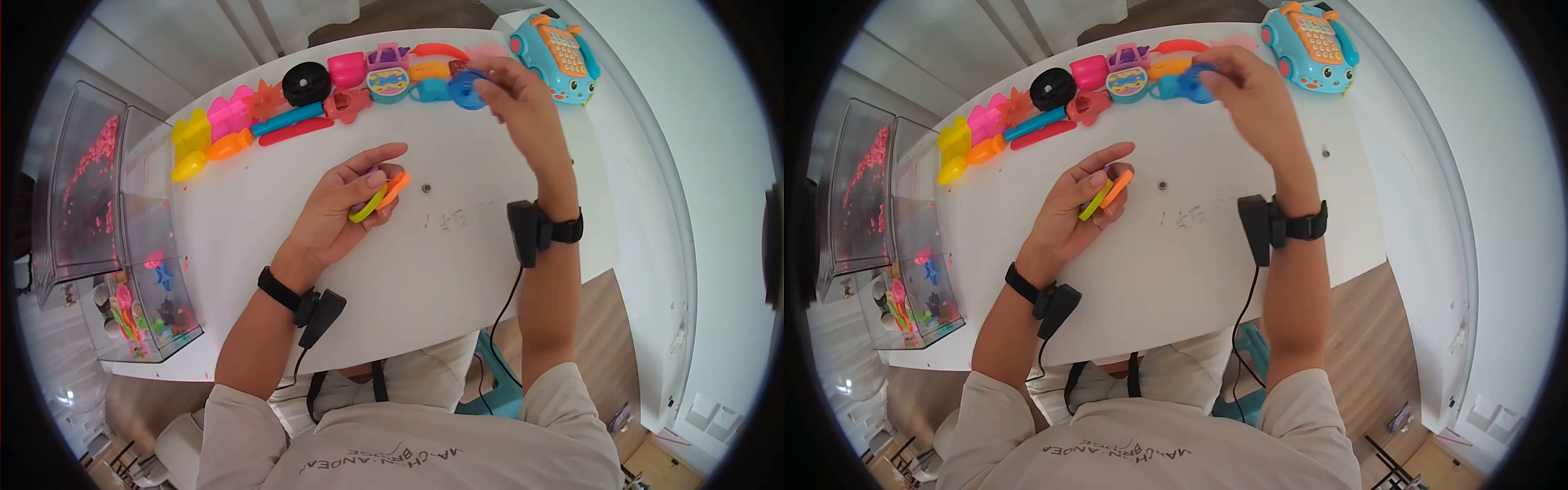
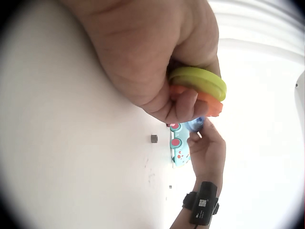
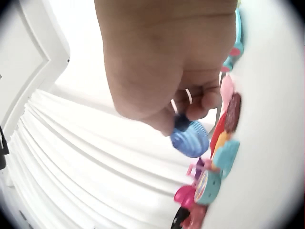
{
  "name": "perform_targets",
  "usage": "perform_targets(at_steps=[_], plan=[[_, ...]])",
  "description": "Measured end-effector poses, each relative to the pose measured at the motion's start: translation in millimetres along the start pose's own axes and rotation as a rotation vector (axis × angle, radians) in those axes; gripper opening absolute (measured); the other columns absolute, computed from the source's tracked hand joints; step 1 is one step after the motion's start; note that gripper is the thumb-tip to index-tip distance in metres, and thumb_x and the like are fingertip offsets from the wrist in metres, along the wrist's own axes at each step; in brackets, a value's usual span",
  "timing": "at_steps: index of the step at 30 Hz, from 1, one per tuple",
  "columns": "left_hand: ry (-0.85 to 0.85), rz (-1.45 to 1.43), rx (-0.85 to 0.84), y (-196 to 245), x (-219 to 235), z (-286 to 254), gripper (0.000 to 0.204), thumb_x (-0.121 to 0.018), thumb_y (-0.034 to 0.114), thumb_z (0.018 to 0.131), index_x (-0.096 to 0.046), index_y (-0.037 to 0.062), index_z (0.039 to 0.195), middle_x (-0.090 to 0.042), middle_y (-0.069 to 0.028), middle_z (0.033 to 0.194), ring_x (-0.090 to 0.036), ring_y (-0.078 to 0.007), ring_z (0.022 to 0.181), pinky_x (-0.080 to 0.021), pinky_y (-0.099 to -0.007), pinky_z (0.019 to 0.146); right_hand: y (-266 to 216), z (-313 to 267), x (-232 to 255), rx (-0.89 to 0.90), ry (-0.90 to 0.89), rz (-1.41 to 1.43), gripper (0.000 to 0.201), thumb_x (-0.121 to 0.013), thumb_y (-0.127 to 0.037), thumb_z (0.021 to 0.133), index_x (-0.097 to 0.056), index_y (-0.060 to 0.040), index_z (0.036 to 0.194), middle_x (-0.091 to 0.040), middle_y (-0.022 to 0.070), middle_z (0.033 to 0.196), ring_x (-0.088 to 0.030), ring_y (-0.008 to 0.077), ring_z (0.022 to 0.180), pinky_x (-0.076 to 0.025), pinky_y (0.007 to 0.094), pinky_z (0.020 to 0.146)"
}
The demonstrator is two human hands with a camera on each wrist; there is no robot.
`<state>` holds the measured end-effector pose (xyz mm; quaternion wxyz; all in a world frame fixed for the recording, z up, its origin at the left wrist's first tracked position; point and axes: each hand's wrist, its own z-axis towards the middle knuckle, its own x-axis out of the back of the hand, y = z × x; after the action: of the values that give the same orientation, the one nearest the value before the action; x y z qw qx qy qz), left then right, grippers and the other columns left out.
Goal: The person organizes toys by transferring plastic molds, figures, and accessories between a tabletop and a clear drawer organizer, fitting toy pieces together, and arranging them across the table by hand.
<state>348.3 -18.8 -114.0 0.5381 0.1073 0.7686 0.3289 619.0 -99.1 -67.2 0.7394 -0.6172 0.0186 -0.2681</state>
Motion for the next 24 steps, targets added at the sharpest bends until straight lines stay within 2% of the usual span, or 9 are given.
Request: perform_targets(at_steps=[2,3,5,6,8,9,11,15,24], plan=[[0.010,0.020,-0.005,-1.2,0.9,-0.4,0.053,-0.068,0.018,0.099,-0.051,-0.0024,0.145,-0.064,-0.0081,0.110,-0.057,-0.0106,0.071,-0.041,-0.0214,0.056,24.7,1.6,26.8,-0.271,0.084,-0.400,0.032,-0.067,-0.020,0.094,-0.067,-0.0064,0.123,-0.069,0.0077,0.090,-0.065,0.0189,0.082,-0.051,0.0332,0.075],[0.004,0.022,0.000,-0.8,0.7,-0.2,0.053,-0.068,0.018,0.099,-0.051,-0.0024,0.145,-0.064,-0.0081,0.110,-0.057,-0.0106,0.071,-0.041,-0.0214,0.056,30.4,1.0,30.7,-0.273,0.092,-0.402,0.032,-0.067,-0.020,0.094,-0.067,-0.0064,0.123,-0.069,0.0077,0.090,-0.065,0.0189,0.082,-0.051,0.0332,0.075],[0.033,0.017,-0.002,-1.5,0.5,-0.2,0.052,-0.067,0.018,0.099,-0.052,-0.0027,0.144,-0.064,-0.0082,0.112,-0.057,-0.0105,0.071,-0.040,-0.0212,0.055,36.4,-1.7,34.5,-0.366,0.140,-0.661,0.033,-0.065,-0.025,0.092,-0.068,-0.0068,0.119,-0.070,0.0138,0.101,-0.069,0.0308,0.086,-0.053,0.0411,0.079],[0.031,0.016,0.002,-2.0,0.7,-0.6,0.052,-0.067,0.018,0.099,-0.052,-0.0027,0.144,-0.064,-0.0082,0.112,-0.057,-0.0105,0.071,-0.040,-0.0212,0.055,37.1,-4.6,32.6,-0.370,0.143,-0.663,0.033,-0.065,-0.025,0.092,-0.068,-0.0068,0.119,-0.070,0.0138,0.101,-0.069,0.0308,0.086,-0.053,0.0411,0.079],[0.026,0.014,-0.002,-1.8,1.1,0.0,0.052,-0.067,0.017,0.099,-0.052,-0.0029,0.144,-0.064,-0.0080,0.112,-0.057,-0.0105,0.071,-0.041,-0.0213,0.055,35.8,-8.2,23.0,-0.236,0.417,-1.063,0.028,-0.065,-0.024,0.091,-0.067,-0.0078,0.114,-0.068,0.0156,0.112,-0.070,0.0382,0.092,-0.055,0.0480,0.082],[0.025,0.013,-0.003,-1.9,0.9,-0.2,0.052,-0.067,0.017,0.099,-0.052,-0.0029,0.144,-0.064,-0.0080,0.112,-0.057,-0.0105,0.071,-0.041,-0.0213,0.055,28.1,-10.9,18.8,-0.235,0.417,-1.063,0.028,-0.065,-0.024,0.091,-0.067,-0.0078,0.114,-0.068,0.0156,0.112,-0.070,0.0382,0.092,-0.055,0.0480,0.082],[0.036,0.013,0.002,-1.4,0.4,-0.4,0.052,-0.067,0.018,0.099,-0.051,-0.0030,0.144,-0.064,-0.0081,0.112,-0.057,-0.0105,0.071,-0.041,-0.0214,0.055,12.3,-14.9,13.3,-0.264,0.234,-1.062,0.027,-0.067,-0.025,0.090,-0.065,-0.0094,0.111,-0.066,0.0162,0.114,-0.071,0.0381,0.093,-0.056,0.0488,0.082],[0.048,0.032,0.002,-1.5,-0.8,-1.2,0.052,-0.068,0.018,0.099,-0.052,-0.0027,0.144,-0.063,-0.0080,0.112,-0.057,-0.0104,0.071,-0.041,-0.0214,0.055,16.3,-16.1,8.8,-0.282,0.186,-1.080,0.029,-0.070,-0.026,0.088,-0.064,-0.0100,0.112,-0.066,0.0165,0.110,-0.071,0.0382,0.092,-0.057,0.0482,0.079],[0.020,0.008,-0.012,-2.9,1.4,-0.7,0.053,-0.067,0.017,0.099,-0.051,-0.0039,0.145,-0.063,-0.0088,0.111,-0.056,-0.0105,0.072,-0.041,-0.0217,0.056,45.0,-2.1,11.0,-0.303,0.447,-1.119,0.034,-0.072,-0.035,0.092,-0.066,-0.0113,0.115,-0.065,0.0151,0.111,-0.073,0.0376,0.092,-0.058,0.0472,0.075]])
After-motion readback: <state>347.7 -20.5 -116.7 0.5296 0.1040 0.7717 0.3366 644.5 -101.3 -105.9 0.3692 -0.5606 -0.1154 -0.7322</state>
